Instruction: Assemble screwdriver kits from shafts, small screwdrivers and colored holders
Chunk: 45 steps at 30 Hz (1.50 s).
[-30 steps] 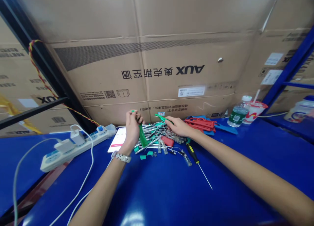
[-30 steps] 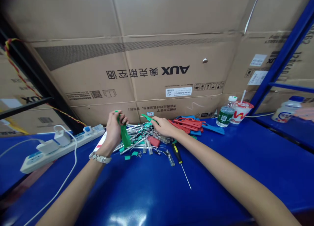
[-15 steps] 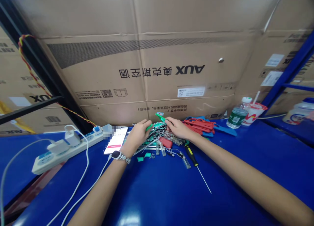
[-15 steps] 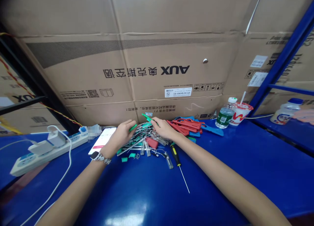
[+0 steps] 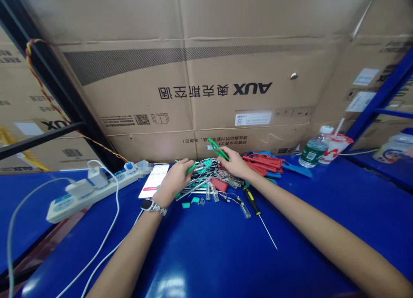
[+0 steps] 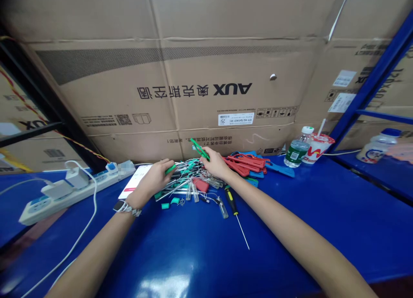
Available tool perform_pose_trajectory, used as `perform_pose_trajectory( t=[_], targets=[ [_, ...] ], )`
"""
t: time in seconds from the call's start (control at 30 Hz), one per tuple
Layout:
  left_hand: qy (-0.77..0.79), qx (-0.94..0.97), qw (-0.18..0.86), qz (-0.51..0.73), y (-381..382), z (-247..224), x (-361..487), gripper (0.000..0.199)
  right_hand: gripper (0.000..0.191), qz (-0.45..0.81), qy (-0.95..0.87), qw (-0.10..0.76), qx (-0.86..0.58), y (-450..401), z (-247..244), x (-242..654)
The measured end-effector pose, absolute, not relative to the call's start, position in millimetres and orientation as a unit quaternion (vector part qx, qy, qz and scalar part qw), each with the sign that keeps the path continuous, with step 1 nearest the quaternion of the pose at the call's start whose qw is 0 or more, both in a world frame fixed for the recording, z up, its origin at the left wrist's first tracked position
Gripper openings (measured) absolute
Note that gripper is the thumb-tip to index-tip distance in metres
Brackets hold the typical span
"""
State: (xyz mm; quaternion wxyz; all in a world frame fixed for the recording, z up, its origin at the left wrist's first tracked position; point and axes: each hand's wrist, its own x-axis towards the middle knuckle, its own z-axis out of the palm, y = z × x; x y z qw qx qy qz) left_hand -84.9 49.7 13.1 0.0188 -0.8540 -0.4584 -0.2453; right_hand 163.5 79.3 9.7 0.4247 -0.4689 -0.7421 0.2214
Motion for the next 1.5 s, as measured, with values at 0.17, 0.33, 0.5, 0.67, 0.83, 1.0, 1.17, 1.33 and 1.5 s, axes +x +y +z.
perform_pose_trajectory(
  t=[0.17,0.33,0.5,0.67,0.83,1.0,1.17,1.33,1.5],
  targets=[
    [-0.491,-0.84,0.018,-0.229,47.9,16.5,-86.7,0.024,0.022,0.253,-0.717,0.444,-0.474,82.7,6.4,171.0],
    [-0.492,-0.834,-0.036,-0.249,41.5,24.2,-88.9,0.031,0.028,0.242,-0.734,0.441,-0.456,69.5,2.1,180.0],
    [-0.481,-0.787,-0.116,-0.37,18.7,45.1,-71.6,0.03,0.032,0.299,-0.732,0.45,-0.415,44.5,-3.0,186.5],
    [-0.452,-0.676,-0.231,-0.534,5.1,50.6,-10.9,0.03,0.036,0.289,-0.731,0.482,-0.387,6.3,1.2,176.9],
    [-0.39,-0.582,-0.347,-0.623,10.9,39.3,47.9,0.029,0.051,0.223,-0.767,0.461,-0.386,-23.6,3.4,173.8],
    [-0.332,-0.423,-0.491,-0.685,21.7,29.5,88.0,0.022,0.066,0.156,-0.778,0.43,-0.431,-31.7,-0.7,199.5],
    [-0.296,-0.384,-0.552,-0.679,34.5,27.0,117.0,0.017,0.066,0.105,-0.784,0.419,-0.446,-22.7,4.4,237.1],
    [-0.381,-0.529,-0.47,-0.596,49.2,25.0,113.4,0.017,0.053,0.035,-0.788,0.315,-0.528,9.8,23.1,281.8],
    [-0.346,-0.826,-0.174,-0.409,51.4,20.4,78.7,0.011,0.054,-0.017,-0.792,0.142,-0.594,48.1,31.6,303.4]
  ],
)
